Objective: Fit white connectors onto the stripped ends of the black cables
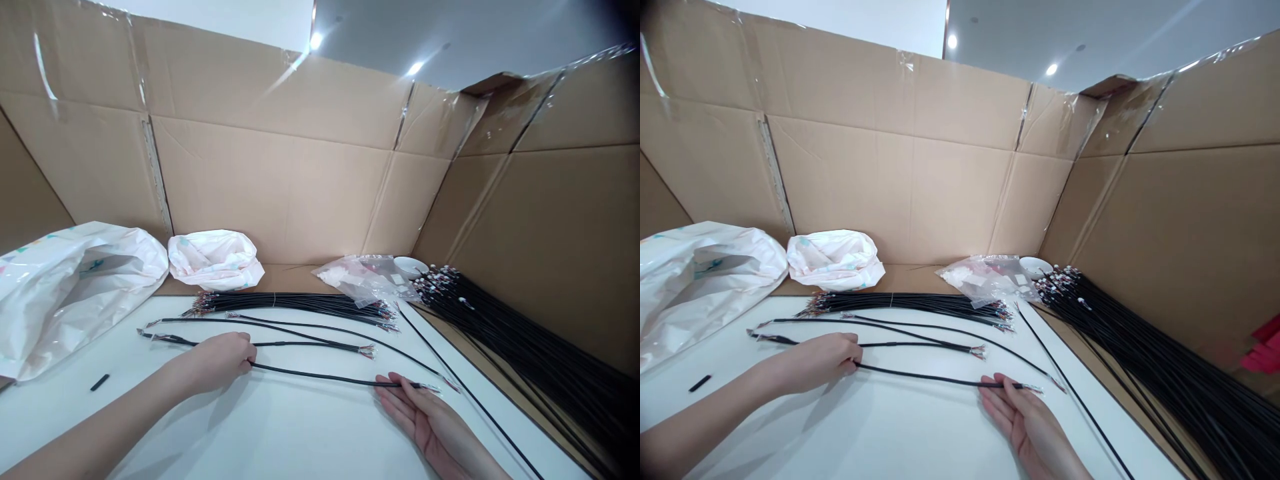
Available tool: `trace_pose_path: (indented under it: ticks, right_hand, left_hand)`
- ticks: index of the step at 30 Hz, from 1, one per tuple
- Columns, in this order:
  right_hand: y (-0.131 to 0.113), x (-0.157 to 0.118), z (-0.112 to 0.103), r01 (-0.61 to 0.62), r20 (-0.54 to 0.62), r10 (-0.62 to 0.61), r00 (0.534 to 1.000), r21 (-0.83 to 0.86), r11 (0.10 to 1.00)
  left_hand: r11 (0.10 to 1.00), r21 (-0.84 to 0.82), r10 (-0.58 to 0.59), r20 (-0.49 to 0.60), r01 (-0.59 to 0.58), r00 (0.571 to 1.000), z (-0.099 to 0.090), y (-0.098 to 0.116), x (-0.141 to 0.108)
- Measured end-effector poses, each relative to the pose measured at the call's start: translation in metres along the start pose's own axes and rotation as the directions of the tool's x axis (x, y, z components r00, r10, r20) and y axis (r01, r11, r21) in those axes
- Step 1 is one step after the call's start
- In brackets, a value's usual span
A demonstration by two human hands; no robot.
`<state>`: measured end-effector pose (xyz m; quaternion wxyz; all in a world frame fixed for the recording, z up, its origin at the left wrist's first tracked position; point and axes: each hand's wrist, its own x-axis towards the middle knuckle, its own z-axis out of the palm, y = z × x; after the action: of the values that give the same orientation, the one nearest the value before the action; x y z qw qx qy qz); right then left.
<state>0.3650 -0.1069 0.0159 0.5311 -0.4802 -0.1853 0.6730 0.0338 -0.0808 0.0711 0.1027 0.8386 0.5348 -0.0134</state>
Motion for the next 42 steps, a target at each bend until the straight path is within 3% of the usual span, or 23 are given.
trace_pose_path:
  ticks: [5,8,12,18,21,23,24,26,27,29,31,34,36,38,42]
  right_hand:
    - [-0.007,0.008,-0.004,0.079,-0.055,-0.082,0.995,-0.047,0.996]
    - [-0.015,0.017,-0.013,0.135,-0.111,-0.144,0.983,-0.09,0.987]
    - [-0.027,0.024,-0.023,0.195,-0.135,-0.214,0.967,-0.138,0.971]
    - [-0.03,0.026,-0.024,0.112,-0.116,-0.145,0.983,-0.258,0.96]
    - [-0.028,0.029,-0.026,0.132,-0.08,-0.178,0.981,-0.4,0.907]
    - [-0.028,0.032,-0.029,0.199,-0.031,-0.258,0.966,-0.548,0.812]
    - [-0.029,0.034,-0.031,0.226,-0.01,-0.307,0.952,-0.652,0.723]
    - [-0.033,0.037,-0.035,0.276,0.066,-0.445,0.893,-0.861,0.427]
    - [-0.036,0.038,-0.036,0.288,0.126,-0.529,0.839,-0.928,0.236]
    - [-0.041,0.038,-0.037,0.288,0.287,-0.666,0.689,-0.951,-0.112]
    - [-0.044,0.035,-0.031,0.316,0.446,-0.712,0.542,-0.893,-0.32]
    - [-0.043,0.029,-0.009,0.435,0.605,-0.675,0.421,-0.788,-0.435]
    - [-0.04,0.028,0.011,0.523,0.677,-0.625,0.39,-0.721,-0.455]
    - [-0.034,0.03,0.033,0.602,0.742,-0.531,0.409,-0.657,-0.454]
    - [-0.016,0.045,0.072,0.654,0.801,-0.263,0.538,-0.593,-0.469]
  left_hand:
    - [0.924,0.345,-0.18,0.013,0.165,0.984,0.015,0.032,0.0]
    - [0.913,0.352,-0.224,0.008,0.207,0.975,0.025,0.042,0.004]
    - [0.911,0.343,-0.24,-0.007,0.228,0.971,0.029,0.039,0.007]
    - [0.896,0.354,-0.273,-0.042,0.27,0.961,0.031,0.031,0.007]
    - [0.881,0.364,-0.302,-0.056,0.301,0.952,0.032,0.028,0.006]
    - [0.869,0.372,-0.322,-0.077,0.327,0.943,0.035,0.027,0.006]
    - [0.862,0.377,-0.329,-0.092,0.338,0.94,0.036,0.028,0.005]
    - [0.854,0.388,-0.324,-0.123,0.346,0.938,0.039,0.03,0.005]
    - [0.855,0.392,-0.312,-0.134,0.34,0.94,0.041,0.032,0.006]
    - [0.864,0.394,-0.278,-0.144,0.313,0.95,0.044,0.034,0.007]
    - [0.877,0.392,-0.239,-0.144,0.278,0.96,0.046,0.035,0.008]
    - [0.892,0.385,-0.195,-0.144,0.237,0.97,0.046,0.033,0.011]
    - [0.899,0.38,-0.172,-0.147,0.216,0.974,0.046,0.031,0.012]
    - [0.907,0.375,-0.146,-0.148,0.192,0.978,0.047,0.032,0.013]
    - [0.924,0.365,-0.072,-0.134,0.117,0.988,0.049,0.036,0.015]
